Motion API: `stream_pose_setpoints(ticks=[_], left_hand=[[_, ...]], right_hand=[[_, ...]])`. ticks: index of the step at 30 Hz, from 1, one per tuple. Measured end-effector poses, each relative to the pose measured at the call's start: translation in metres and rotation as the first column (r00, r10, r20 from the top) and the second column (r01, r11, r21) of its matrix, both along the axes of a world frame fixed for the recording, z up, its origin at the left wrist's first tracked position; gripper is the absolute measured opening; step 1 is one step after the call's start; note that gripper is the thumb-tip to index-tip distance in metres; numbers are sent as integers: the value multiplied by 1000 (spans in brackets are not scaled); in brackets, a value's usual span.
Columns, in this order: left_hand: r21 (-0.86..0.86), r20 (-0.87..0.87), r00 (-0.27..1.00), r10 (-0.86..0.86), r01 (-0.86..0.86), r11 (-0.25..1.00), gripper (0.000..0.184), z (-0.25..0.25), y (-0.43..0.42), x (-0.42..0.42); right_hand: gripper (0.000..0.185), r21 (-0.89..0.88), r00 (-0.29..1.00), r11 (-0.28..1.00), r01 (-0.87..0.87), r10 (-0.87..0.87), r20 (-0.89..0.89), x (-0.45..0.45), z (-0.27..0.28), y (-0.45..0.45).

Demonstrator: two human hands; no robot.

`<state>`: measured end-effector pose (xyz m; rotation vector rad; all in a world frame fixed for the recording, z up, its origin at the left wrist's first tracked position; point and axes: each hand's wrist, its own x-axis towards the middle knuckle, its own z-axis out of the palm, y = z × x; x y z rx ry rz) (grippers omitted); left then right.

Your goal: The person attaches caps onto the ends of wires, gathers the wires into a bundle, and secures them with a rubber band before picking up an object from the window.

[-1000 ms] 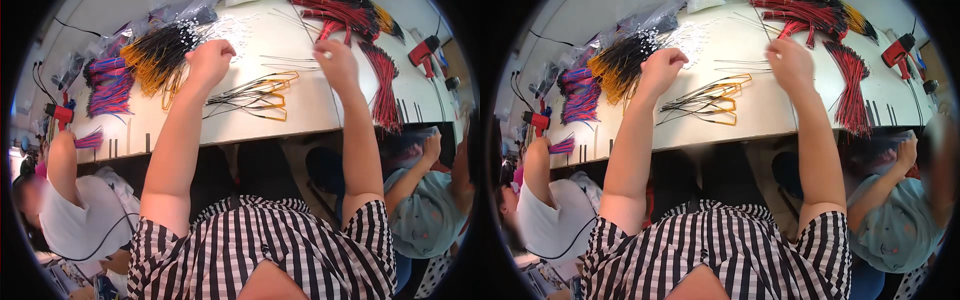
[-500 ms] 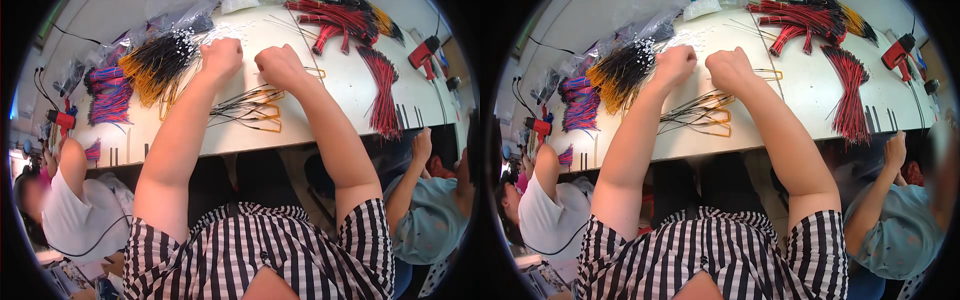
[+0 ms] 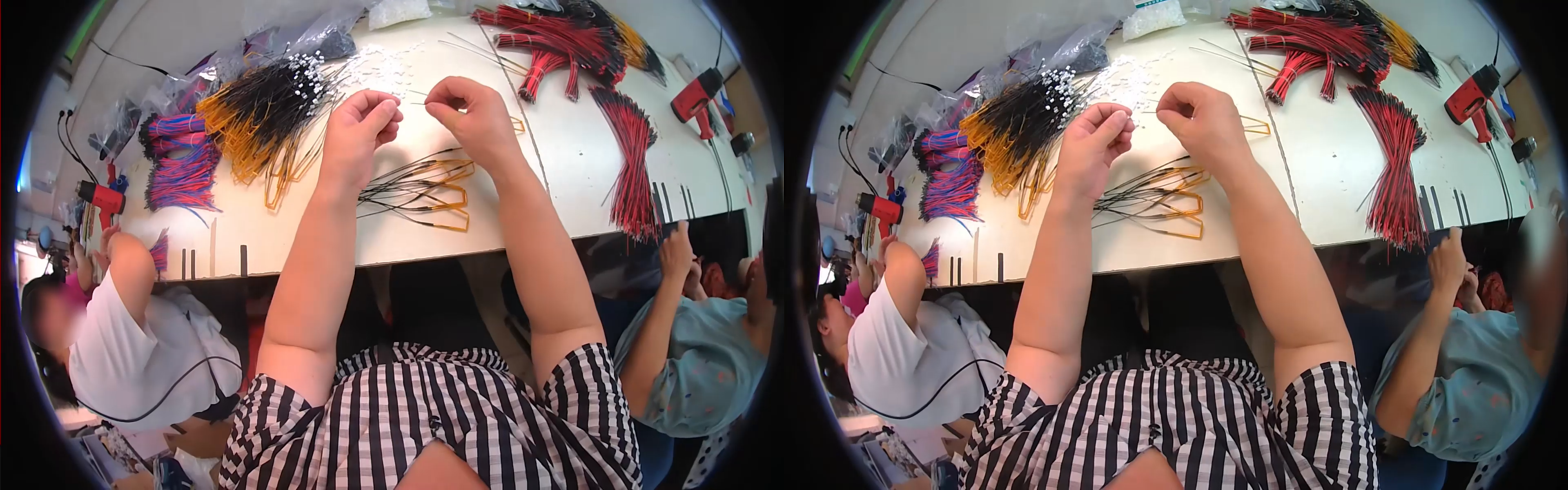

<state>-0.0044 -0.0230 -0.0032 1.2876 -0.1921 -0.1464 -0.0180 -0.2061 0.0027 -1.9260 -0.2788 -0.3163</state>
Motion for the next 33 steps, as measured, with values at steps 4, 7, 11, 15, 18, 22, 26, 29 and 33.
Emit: stream_pose_setpoints(ticks=[4, 7, 11, 15, 18, 22, 26, 29, 33], left_hand=[[-100, -104, 990, -97, 87, 991, 12, 5, 1, -5], [-171, -178, 979, -102, 72, 983, 14, 6, 2, -5], [-214, -166, 976, -141, 104, 971, 16, 4, 5, -5], [-213, -176, 975, -137, 98, 972, 14, 6, 4, -6], [-203, -172, 978, -122, 86, 975, 13, 4, 4, -5], [-160, -130, 988, -78, 57, 985, 13, 2, 4, -5], [-132, -102, 993, -65, 51, 990, 13, 5, 2, -7], [-152, -102, 991, -84, 68, 986, 13, 8, 2, -8], [-165, -101, 990, -95, 77, 983, 13, 10, 2, -9]], right_hand=[[7, 46, 998, 999, -6, 3, 70, -2, 3, 4], [8, 40, 996, 999, 3, -7, 91, -4, 6, 5], [7, -29, 991, 999, 19, -15, 130, -7, 9, 6], [6, -60, 990, 998, 15, -7, 142, -11, 13, 9], [6, -72, 987, 997, 4, 8, 163, -10, 11, 10], [4, -86, 980, 996, 18, -1, 201, -11, 12, 10], [2, -107, 956, 994, 25, 7, 293, -11, 16, 10], [4, -188, 939, 980, 64, 5, 343, -9, 11, 10], [7, -207, 911, 975, 76, 16, 411, -8, 10, 10]])
